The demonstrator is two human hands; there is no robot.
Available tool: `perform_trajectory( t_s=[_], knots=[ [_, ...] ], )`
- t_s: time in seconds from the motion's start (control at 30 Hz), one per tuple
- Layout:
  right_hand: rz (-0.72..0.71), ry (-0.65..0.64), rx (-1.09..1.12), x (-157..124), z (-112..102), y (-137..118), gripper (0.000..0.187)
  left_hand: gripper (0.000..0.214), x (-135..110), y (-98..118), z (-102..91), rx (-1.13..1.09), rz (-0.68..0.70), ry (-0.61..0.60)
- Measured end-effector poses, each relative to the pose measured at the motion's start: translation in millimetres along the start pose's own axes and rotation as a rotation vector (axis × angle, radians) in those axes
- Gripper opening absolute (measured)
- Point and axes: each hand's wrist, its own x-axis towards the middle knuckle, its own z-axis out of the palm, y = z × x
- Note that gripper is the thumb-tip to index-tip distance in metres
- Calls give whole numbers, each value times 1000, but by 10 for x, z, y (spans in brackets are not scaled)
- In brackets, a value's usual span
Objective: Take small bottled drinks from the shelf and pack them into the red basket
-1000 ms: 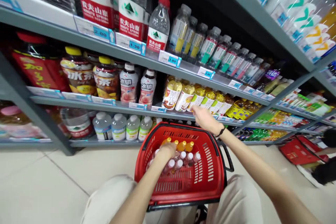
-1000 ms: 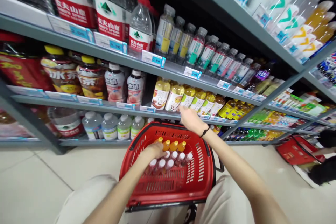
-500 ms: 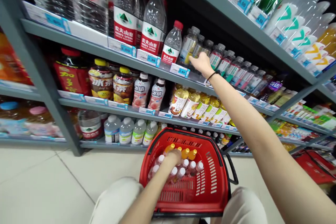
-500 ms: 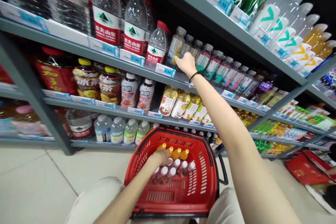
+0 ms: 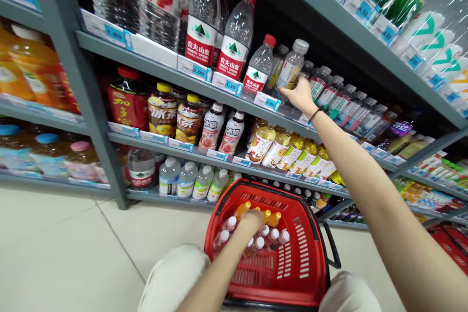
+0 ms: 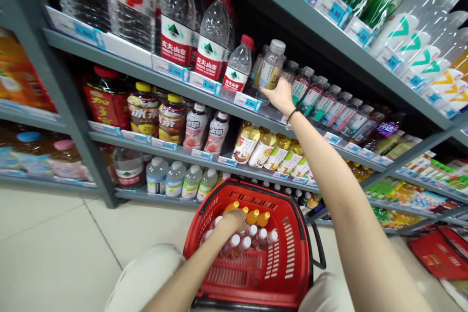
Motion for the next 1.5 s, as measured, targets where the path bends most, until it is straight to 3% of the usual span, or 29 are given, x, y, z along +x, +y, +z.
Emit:
perform_trajectory(
  t_s=[0.13, 0.27, 0.33, 0.43, 0.5, 0.57, 0.7, 0.77, 0.87, 1.03, 1.17, 1.33, 1.5],
  knots=[
    [-158, 86, -6, -395, -412, -58, 63, 41, 6, 18, 4, 3, -4, -14],
    [-279, 260, 7, -829, -810, -194, 60, 42, -24, -5, 24, -22, 14, 7],
    [-262, 317, 36, -1101, -965, -269, 61, 41, -39, -22, 30, -54, 37, 24],
    [-160, 287, 168, -1693, -1084, -344, 61, 37, -56, -16, 8, -154, 119, 81],
    [-47, 187, 307, -2215, -1069, -354, 58, 49, -68, 29, -24, -247, 205, 136],
    [141, 9, 429, -2791, -982, -329, 53, 68, -88, 107, -50, -416, 324, 185],
    [539, -243, 638, -3853, -681, -189, 48, 75, -148, 291, -15, -1039, 606, 266],
    [667, -285, 710, -4264, -514, -99, 50, 71, -167, 368, 51, -1206, 645, 281],
    [778, -288, 811, -4694, -280, -3, 47, 72, -144, 445, 180, -1292, 565, 269],
    [980, -171, 1116, -4998, -1, -64, 56, 57, -21, 462, 320, -1386, 445, 374],
    [1138, -368, 1350, -5075, 84, -219, 53, 63, 28, 414, 274, -1377, 422, 553],
    [1124, -443, 1341, -5077, 47, -284, 46, 67, -17, 364, 190, -1291, 476, 679],
    [1066, -542, 1307, -5082, 42, -277, 44, 56, -49, 340, 229, -1202, 510, 649]
  ],
)
